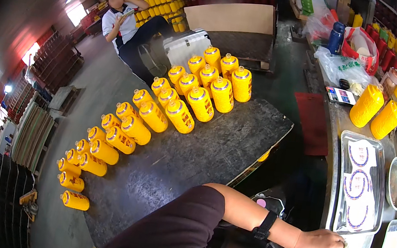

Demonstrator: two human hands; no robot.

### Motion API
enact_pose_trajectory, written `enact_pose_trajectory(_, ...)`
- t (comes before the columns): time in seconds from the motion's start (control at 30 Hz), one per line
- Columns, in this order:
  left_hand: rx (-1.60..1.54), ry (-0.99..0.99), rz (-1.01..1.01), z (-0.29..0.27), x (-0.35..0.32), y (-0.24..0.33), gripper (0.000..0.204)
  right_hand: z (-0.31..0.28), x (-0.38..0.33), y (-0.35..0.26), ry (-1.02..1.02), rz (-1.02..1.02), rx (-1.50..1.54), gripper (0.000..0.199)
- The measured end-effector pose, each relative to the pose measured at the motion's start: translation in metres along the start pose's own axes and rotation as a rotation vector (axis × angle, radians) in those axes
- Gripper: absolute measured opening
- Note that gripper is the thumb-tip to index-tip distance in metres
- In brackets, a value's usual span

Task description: Applying labels and smoothing them onto yellow bottles on an assembly line.

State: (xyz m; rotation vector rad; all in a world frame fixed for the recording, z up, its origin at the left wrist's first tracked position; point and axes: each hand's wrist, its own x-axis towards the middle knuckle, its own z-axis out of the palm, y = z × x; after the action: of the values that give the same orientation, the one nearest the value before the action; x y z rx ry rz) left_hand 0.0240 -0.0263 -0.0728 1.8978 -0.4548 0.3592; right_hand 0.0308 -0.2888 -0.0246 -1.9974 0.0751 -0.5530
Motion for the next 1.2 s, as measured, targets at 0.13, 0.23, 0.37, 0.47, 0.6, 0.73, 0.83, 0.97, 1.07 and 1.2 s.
enact_pose_trajectory(0.13,-0.013,-0.020,-0.051,0.002,-0.003,0.001,0.031,0.003,-0.001,-0.001,-0.010,-0.006,-0.007,0.015)
enact_pose_trajectory(0.23,0.003,-0.041,-0.038,0.005,-0.004,0.000,0.031,0.004,-0.003,-0.002,-0.013,-0.005,-0.010,0.015)
enact_pose_trajectory(0.37,-0.002,-0.052,-0.020,0.007,-0.004,-0.001,0.032,0.006,-0.005,-0.002,-0.015,-0.005,-0.012,0.015)
enact_pose_trajectory(0.47,0.007,-0.069,-0.056,0.009,-0.004,-0.002,0.032,0.006,-0.005,-0.001,-0.013,-0.009,-0.018,0.015)
enact_pose_trajectory(0.6,0.014,-0.060,-0.036,0.012,-0.004,-0.004,0.031,0.005,-0.005,-0.001,-0.006,-0.011,-0.021,0.015)
enact_pose_trajectory(0.73,0.013,-0.074,-0.047,0.015,-0.005,-0.006,0.031,0.005,-0.005,0.000,-0.001,-0.012,-0.028,0.015)
enact_pose_trajectory(0.83,0.012,-0.089,-0.056,0.015,-0.005,-0.007,0.030,0.004,-0.006,0.000,0.005,-0.009,-0.031,0.015)
enact_pose_trajectory(0.97,-0.003,-0.098,-0.061,0.016,-0.005,-0.007,0.030,0.003,-0.005,0.001,0.011,-0.005,-0.038,0.015)
enact_pose_trajectory(1.07,-0.012,-0.108,-0.080,0.018,-0.004,-0.008,0.030,0.002,-0.005,0.001,0.018,-0.005,-0.044,0.014)
enact_pose_trajectory(1.2,0.010,-0.105,-0.078,0.019,-0.005,-0.008,0.030,-0.002,-0.003,0.000,0.029,-0.002,-0.055,0.014)
